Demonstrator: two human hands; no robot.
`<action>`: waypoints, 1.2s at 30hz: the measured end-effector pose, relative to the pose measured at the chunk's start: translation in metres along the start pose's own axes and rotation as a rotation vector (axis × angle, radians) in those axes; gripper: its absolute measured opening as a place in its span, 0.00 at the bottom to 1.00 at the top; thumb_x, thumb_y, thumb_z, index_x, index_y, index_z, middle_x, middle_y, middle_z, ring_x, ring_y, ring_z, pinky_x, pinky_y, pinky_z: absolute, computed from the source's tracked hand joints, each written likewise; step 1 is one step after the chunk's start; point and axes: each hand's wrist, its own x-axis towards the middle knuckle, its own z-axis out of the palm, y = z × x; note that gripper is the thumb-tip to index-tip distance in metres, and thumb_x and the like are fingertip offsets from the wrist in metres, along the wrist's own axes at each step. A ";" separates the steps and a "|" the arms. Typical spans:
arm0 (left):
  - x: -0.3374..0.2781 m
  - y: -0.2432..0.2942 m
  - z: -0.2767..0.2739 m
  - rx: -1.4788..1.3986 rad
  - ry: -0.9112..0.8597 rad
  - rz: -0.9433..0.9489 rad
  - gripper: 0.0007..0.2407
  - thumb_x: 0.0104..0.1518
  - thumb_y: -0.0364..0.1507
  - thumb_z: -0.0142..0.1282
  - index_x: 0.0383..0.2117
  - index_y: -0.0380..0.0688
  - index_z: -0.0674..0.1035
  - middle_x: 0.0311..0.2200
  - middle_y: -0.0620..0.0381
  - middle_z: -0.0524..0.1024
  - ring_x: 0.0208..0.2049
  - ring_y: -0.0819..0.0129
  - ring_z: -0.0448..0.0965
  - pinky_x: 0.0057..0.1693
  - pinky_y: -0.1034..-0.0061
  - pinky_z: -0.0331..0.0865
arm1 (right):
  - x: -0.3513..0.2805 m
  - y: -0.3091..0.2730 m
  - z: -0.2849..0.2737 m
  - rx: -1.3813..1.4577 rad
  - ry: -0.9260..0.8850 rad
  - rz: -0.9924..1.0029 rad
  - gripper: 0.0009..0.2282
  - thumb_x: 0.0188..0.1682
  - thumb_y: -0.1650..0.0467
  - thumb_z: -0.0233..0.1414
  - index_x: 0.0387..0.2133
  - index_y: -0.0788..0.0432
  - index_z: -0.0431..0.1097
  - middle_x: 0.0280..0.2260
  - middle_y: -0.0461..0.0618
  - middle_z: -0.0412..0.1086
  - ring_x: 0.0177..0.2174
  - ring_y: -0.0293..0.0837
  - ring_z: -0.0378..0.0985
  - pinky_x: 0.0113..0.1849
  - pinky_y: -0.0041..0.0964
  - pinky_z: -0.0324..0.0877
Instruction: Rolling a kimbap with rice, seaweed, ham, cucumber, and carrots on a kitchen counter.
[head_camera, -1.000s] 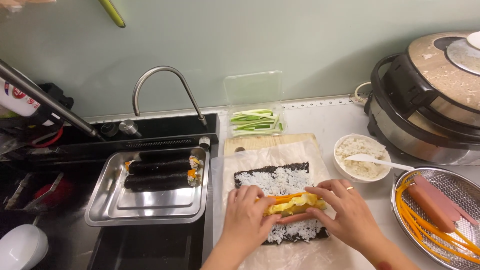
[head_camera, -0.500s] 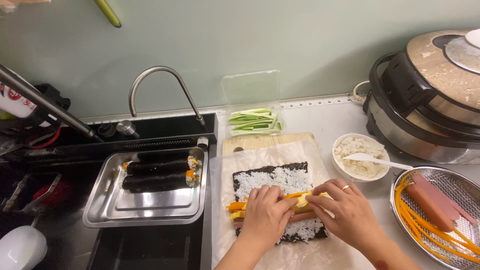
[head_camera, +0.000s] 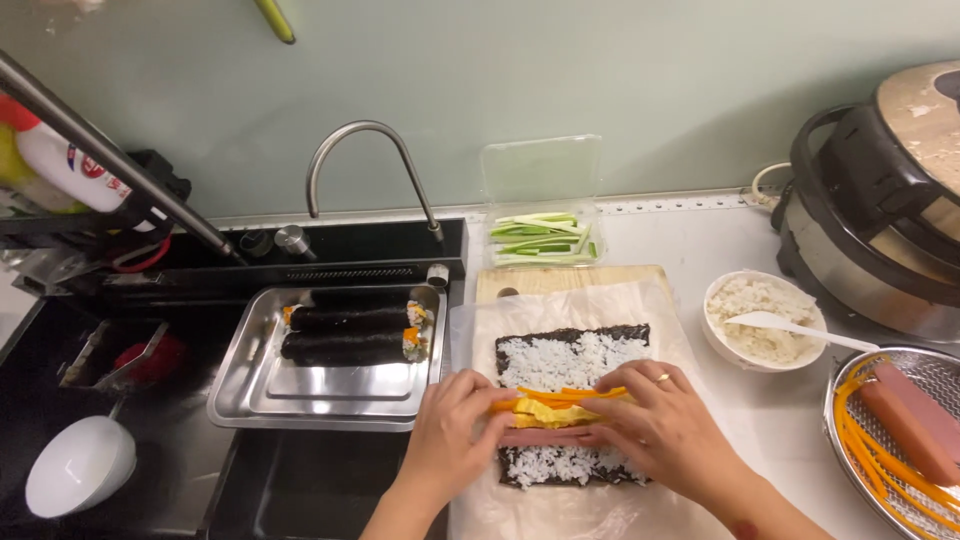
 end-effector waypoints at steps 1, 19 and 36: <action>-0.002 -0.001 0.002 0.000 0.003 -0.002 0.09 0.53 0.31 0.60 0.39 0.48 0.85 0.34 0.59 0.75 0.41 0.62 0.74 0.52 0.67 0.65 | 0.004 -0.004 0.003 0.000 -0.001 -0.003 0.14 0.40 0.65 0.60 0.41 0.49 0.77 0.39 0.45 0.72 0.43 0.48 0.73 0.47 0.46 0.64; 0.022 0.054 0.024 0.019 0.068 0.209 0.11 0.47 0.31 0.66 0.37 0.46 0.84 0.36 0.57 0.72 0.42 0.59 0.72 0.48 0.63 0.62 | -0.073 0.077 -0.079 0.038 0.287 0.343 0.11 0.40 0.72 0.62 0.37 0.51 0.80 0.41 0.47 0.75 0.44 0.47 0.75 0.46 0.41 0.67; 0.047 0.300 0.235 -0.470 -0.351 0.871 0.03 0.54 0.27 0.63 0.32 0.49 0.83 0.36 0.56 0.73 0.44 0.58 0.73 0.50 0.63 0.61 | -0.391 0.114 -0.235 -0.353 0.002 1.643 0.14 0.46 0.57 0.57 0.43 0.41 0.82 0.37 0.45 0.82 0.37 0.44 0.85 0.41 0.40 0.76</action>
